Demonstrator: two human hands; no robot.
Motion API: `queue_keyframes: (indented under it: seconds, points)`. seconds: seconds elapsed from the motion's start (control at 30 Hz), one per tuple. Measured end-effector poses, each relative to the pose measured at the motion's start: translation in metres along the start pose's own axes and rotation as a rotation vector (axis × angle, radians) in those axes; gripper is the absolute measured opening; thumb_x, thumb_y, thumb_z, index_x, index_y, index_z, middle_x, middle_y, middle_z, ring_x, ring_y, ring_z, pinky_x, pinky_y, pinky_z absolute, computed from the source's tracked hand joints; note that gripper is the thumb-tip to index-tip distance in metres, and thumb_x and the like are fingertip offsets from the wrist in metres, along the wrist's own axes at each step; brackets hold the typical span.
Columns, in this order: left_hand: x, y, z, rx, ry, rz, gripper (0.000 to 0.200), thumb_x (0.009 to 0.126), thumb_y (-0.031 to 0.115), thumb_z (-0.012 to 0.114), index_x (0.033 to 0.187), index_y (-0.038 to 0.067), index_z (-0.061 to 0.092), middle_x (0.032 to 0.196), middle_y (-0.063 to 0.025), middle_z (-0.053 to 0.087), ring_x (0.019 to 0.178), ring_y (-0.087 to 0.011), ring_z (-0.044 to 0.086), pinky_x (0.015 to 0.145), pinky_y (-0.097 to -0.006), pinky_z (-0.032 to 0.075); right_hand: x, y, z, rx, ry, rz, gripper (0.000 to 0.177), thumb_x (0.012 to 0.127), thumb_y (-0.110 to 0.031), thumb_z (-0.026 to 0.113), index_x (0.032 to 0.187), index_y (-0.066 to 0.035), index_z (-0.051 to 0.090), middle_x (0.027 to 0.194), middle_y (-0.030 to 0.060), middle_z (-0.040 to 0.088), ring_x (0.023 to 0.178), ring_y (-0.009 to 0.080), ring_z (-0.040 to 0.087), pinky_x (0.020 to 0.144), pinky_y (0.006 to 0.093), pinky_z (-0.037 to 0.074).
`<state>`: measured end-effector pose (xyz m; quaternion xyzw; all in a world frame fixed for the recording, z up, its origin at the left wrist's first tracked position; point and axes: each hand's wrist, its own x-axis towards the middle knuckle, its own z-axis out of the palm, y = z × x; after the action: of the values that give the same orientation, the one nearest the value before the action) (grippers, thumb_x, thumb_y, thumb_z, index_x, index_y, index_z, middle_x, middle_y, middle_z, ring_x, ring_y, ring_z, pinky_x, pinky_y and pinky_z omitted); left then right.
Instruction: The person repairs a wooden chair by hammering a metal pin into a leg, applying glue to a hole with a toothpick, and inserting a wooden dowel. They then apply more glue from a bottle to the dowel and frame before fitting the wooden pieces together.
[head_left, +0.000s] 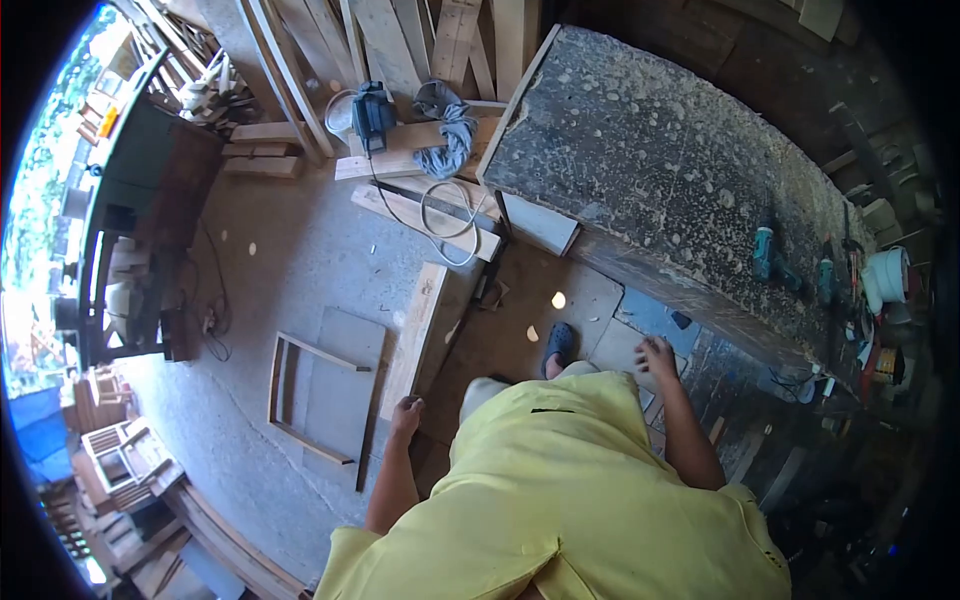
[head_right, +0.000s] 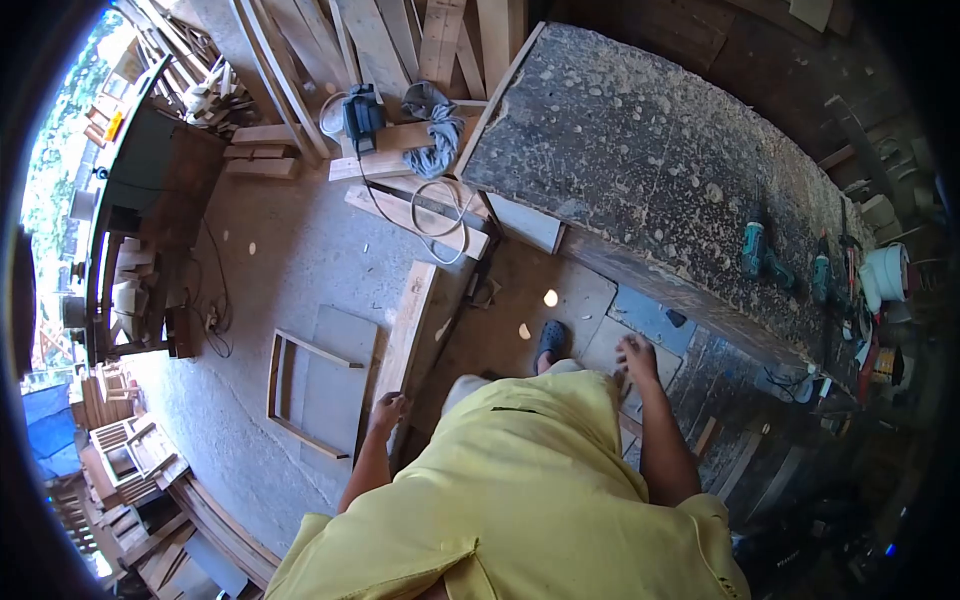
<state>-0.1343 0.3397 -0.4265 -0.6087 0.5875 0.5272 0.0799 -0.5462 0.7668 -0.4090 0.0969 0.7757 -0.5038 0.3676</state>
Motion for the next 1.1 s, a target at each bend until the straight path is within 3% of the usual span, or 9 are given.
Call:
queue_keyframes:
  seconds: [0.23,0.3,0.5,0.63,0.7,0.83,0.93,1.0,1.1]
  points:
    - [0.042,0.06,0.021,0.059,-0.121,0.07,0.024,0.093,0.021,0.057,0.113,0.007,0.06,0.089,-0.0012,0.065,0.072,-0.0083,0.06,0.059,-0.0244,0.047,0.055,-0.166,-0.027,0.138,0.161,-0.266,0.027,0.093,-0.033,0.061,0.099,-0.007,0.06,0.084,0.0014,0.065,0.064,0.0085,0.059,0.052,0.0214,0.045]
    - [0.031,0.094,0.024,-0.02,-0.108,0.026,0.024,0.091,0.023,0.061,0.111,0.009,0.063,0.077,0.0006,0.061,0.064,-0.008,0.054,0.052,-0.0251,0.044,0.073,-0.21,-0.029,0.243,0.201,-0.325,0.026,0.093,-0.03,0.061,0.102,-0.005,0.06,0.083,0.0012,0.065,0.063,0.0078,0.058,0.052,0.0202,0.044]
    - [0.123,0.104,0.01,0.096,-0.209,0.054,0.026,0.091,0.023,0.06,0.11,0.007,0.063,0.082,-0.0021,0.063,0.068,-0.0105,0.057,0.059,-0.0271,0.047,0.131,-0.322,0.024,-0.011,0.136,-0.438,0.019,0.093,-0.021,0.06,0.102,-0.004,0.061,0.08,0.002,0.064,0.063,0.0066,0.057,0.053,0.0205,0.043]
    - [0.186,0.137,0.005,0.313,-0.264,0.169,0.033,0.089,0.024,0.057,0.112,0.001,0.062,0.094,-0.0138,0.069,0.082,-0.0182,0.066,0.073,-0.0323,0.051,0.205,-0.351,0.073,-0.245,0.04,-0.478,0.022,0.092,-0.025,0.062,0.101,-0.005,0.062,0.082,0.0056,0.066,0.066,0.0129,0.061,0.058,0.0273,0.047]
    - [0.233,0.155,0.011,0.351,-0.256,0.23,0.037,0.087,0.027,0.057,0.113,0.001,0.062,0.099,-0.0187,0.068,0.089,-0.0249,0.067,0.078,-0.0356,0.052,0.242,-0.373,0.107,-0.464,0.223,-0.71,0.026,0.091,-0.032,0.06,0.101,-0.007,0.062,0.087,0.0106,0.067,0.074,0.0238,0.064,0.066,0.0354,0.049]
    - [0.273,0.258,0.035,0.447,-0.198,0.223,0.039,0.086,0.03,0.057,0.114,0.004,0.062,0.107,-0.0203,0.066,0.102,-0.0327,0.064,0.089,-0.0392,0.049,0.282,-0.394,0.158,-0.628,0.41,-0.741,0.027,0.094,-0.036,0.053,0.101,-0.011,0.062,0.095,0.0158,0.065,0.087,0.0387,0.06,0.072,0.0425,0.047]
    - [0.339,0.273,0.073,0.353,-0.189,0.342,0.038,0.083,0.03,0.061,0.11,0.004,0.065,0.108,-0.0196,0.065,0.103,-0.0338,0.062,0.091,-0.0393,0.047,0.27,-0.41,0.185,-0.938,0.463,-0.603,0.028,0.096,-0.035,0.05,0.1,-0.008,0.058,0.093,0.0193,0.062,0.086,0.0407,0.058,0.072,0.0459,0.046]
    - [0.373,0.291,0.095,0.416,-0.137,0.316,0.037,0.083,0.029,0.06,0.109,0.004,0.065,0.109,-0.0195,0.064,0.102,-0.0358,0.061,0.092,-0.04,0.047,0.285,-0.393,0.183,-1.095,0.519,-0.862,0.027,0.096,-0.033,0.05,0.097,-0.007,0.057,0.089,0.0177,0.061,0.084,0.0388,0.057,0.073,0.047,0.045]
    - [0.417,0.319,0.11,0.47,-0.091,0.349,0.037,0.083,0.027,0.059,0.113,0.006,0.064,0.126,-0.0196,0.055,0.116,-0.0373,0.053,0.098,-0.0418,0.044,0.297,-0.382,0.188,-1.116,0.571,-0.84,0.026,0.096,-0.031,0.051,0.094,-0.005,0.056,0.09,0.0162,0.059,0.086,0.0371,0.056,0.075,0.0466,0.043]
